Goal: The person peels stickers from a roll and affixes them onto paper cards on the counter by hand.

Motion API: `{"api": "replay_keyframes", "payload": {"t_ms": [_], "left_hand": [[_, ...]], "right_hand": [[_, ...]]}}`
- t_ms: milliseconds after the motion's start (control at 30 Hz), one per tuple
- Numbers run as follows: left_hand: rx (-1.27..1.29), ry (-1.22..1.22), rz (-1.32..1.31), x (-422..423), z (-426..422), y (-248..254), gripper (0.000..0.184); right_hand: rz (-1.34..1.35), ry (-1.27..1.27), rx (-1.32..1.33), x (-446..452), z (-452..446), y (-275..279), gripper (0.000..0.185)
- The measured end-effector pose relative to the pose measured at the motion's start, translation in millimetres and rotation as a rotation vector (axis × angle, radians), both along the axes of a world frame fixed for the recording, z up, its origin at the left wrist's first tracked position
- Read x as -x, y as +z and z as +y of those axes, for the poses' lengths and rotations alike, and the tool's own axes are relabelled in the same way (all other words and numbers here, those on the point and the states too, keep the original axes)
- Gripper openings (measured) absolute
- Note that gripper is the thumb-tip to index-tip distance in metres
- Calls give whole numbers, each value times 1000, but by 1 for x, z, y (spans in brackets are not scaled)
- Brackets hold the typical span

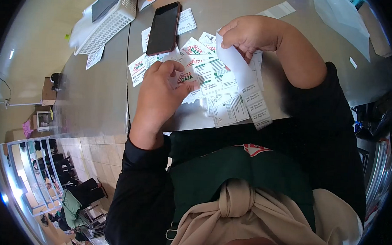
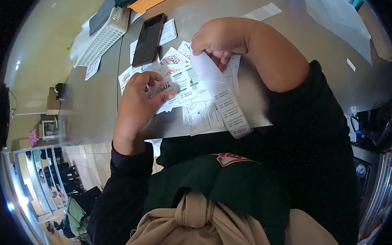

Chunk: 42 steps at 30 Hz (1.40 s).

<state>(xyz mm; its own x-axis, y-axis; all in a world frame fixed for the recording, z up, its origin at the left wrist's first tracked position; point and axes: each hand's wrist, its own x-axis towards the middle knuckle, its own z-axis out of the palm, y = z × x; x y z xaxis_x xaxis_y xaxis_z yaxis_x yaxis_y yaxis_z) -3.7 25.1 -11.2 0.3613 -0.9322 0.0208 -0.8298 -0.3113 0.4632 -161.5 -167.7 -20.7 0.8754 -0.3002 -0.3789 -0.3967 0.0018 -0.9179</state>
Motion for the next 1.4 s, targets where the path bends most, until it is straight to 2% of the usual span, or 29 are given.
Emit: {"api": "replay_keyframes", "payload": {"t_ms": [200, 300, 400, 500, 600, 700, 833, 933, 1067, 1133, 1233, 1333, 1400], "left_hand": [[-48, -147, -196, -8, 6, 2, 67], [-187, -109, -152, -9, 0, 6, 60], [-93, -103, -255, -8, 0, 3, 47], [-239, 110, 65, -7, -9, 10, 30], [74, 158, 225, -13, -4, -2, 15], [249, 148, 554, -48, -2, -13, 12], [42, 188, 649, -83, -1, -3, 10], [56, 286, 545, -103, -2, -12, 10], [89, 462, 193, -126, -4, -30, 20], [108, 524, 0, -112, -8, -23, 23], [68, 483, -456, -118, -8, -37, 26], [190, 488, -801, -117, -5, -41, 29], [301, 479, -858, -111, -7, -35, 29]], "right_hand": [[-17, 59, -8, 0, -6, -3, 35], [-27, 85, 1, 1, -7, -2, 35], [-49, 86, -20, 2, -8, 1, 35], [-90, 78, -23, 4, -9, 3, 31], [-99, 50, -4, 5, -7, 5, 31], [-66, 56, -13, 2, -8, 1, 37], [-28, 95, -32, 1, -10, 0, 44], [0, 58, 21, 0, -7, 0, 41], [-20, 61, -7, 0, -9, -3, 34], [-59, 71, -4, 1, -9, -3, 30], [-61, 40, -3, 3, -5, 8, 31], [-131, -10, -6, 3, -9, 7, 31], [-191, -66, -48, 2, -8, 8, 31]]}}
